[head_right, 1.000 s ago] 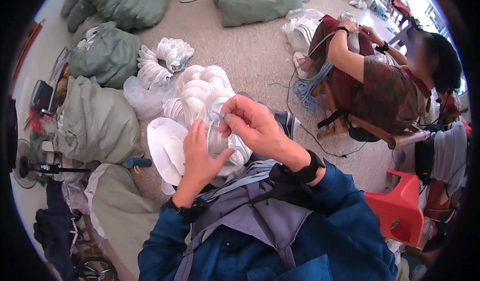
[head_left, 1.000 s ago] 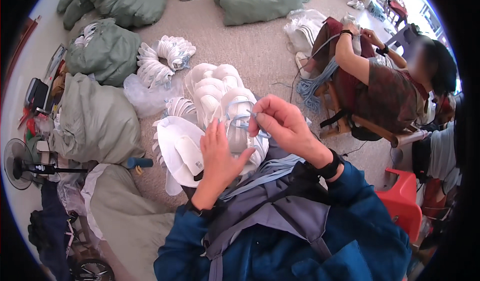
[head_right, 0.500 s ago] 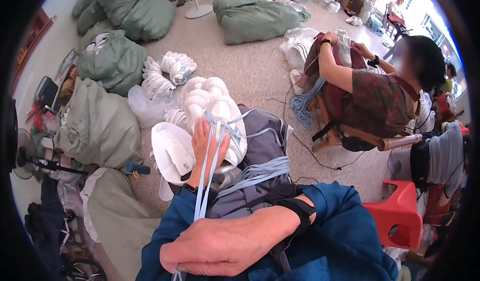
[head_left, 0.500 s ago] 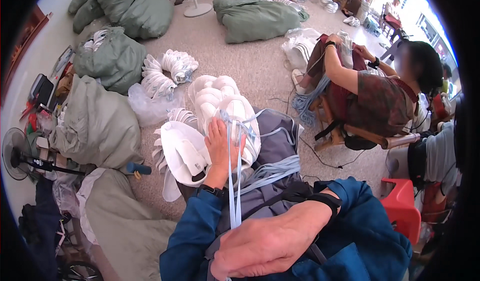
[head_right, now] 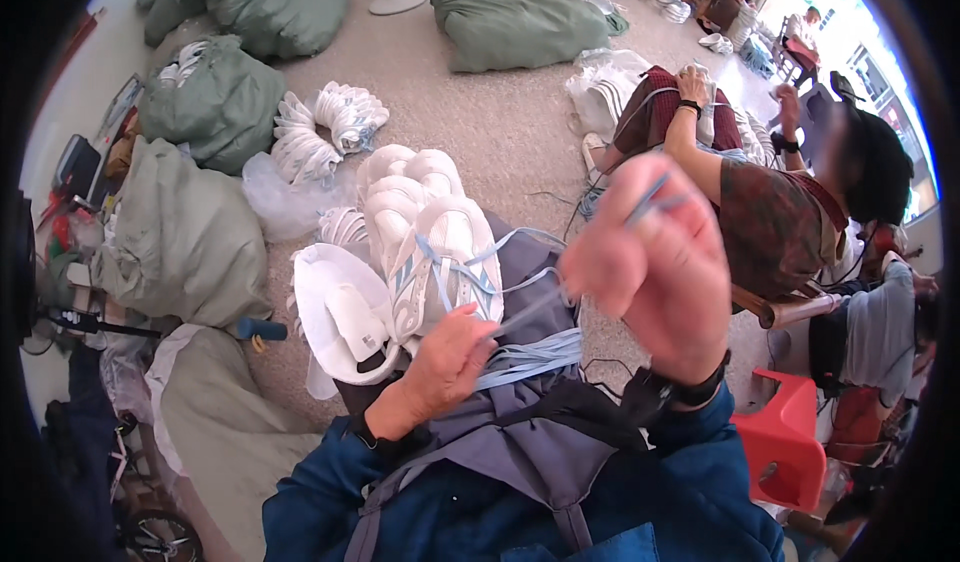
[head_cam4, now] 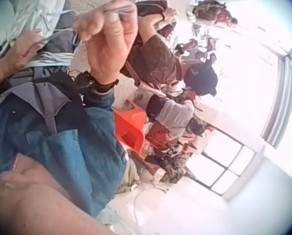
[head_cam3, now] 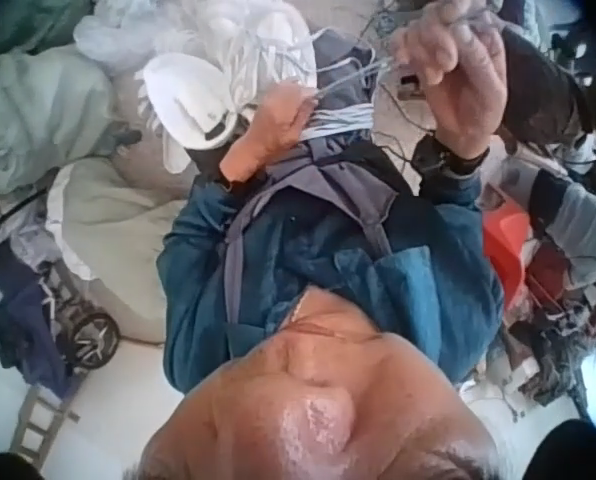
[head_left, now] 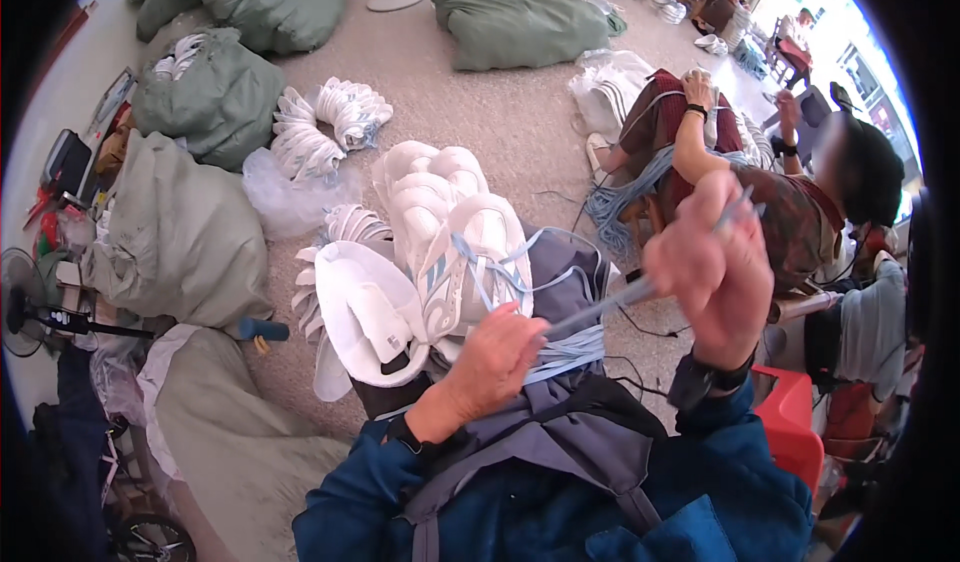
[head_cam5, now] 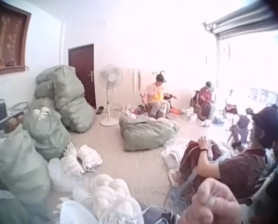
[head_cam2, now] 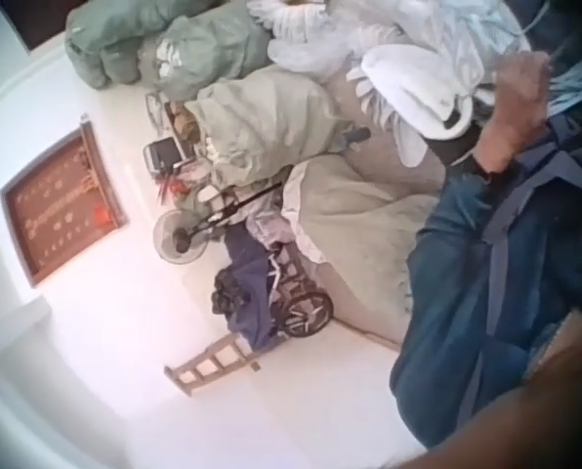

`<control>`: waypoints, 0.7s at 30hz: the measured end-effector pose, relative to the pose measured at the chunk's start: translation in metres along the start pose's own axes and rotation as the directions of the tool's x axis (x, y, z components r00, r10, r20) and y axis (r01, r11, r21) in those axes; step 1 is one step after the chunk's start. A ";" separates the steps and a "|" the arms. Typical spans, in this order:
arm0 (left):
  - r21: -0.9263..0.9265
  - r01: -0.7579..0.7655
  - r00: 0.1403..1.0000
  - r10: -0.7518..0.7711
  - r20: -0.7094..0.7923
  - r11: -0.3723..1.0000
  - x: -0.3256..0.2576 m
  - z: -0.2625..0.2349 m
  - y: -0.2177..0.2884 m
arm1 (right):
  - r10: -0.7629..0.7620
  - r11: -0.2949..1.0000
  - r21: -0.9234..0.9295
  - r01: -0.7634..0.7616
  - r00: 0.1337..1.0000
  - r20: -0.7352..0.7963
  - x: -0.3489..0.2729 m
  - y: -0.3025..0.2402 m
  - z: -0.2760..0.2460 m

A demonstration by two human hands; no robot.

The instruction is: Lacing a white and blue athletic shoe while sitting among several large bags of shoe components in a factory setting.

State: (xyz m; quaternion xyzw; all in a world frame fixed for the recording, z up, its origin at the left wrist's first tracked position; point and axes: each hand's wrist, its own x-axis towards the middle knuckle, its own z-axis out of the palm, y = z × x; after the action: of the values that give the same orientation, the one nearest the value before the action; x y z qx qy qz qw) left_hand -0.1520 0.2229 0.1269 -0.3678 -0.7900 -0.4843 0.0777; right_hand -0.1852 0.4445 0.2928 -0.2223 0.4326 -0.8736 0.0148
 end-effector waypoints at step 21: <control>0.178 0.059 0.998 -0.062 0.015 0.982 -0.013 -0.020 -0.032 | 0.298 0.506 -0.817 0.278 0.832 0.468 0.081 0.209 -0.044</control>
State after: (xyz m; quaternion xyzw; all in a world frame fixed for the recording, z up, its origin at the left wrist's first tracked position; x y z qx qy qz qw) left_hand -0.1687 0.1913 0.1086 -0.3401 -0.8416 -0.4103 0.0873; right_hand -0.3106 0.3287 0.1410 -0.4399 0.7851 -0.4349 0.0324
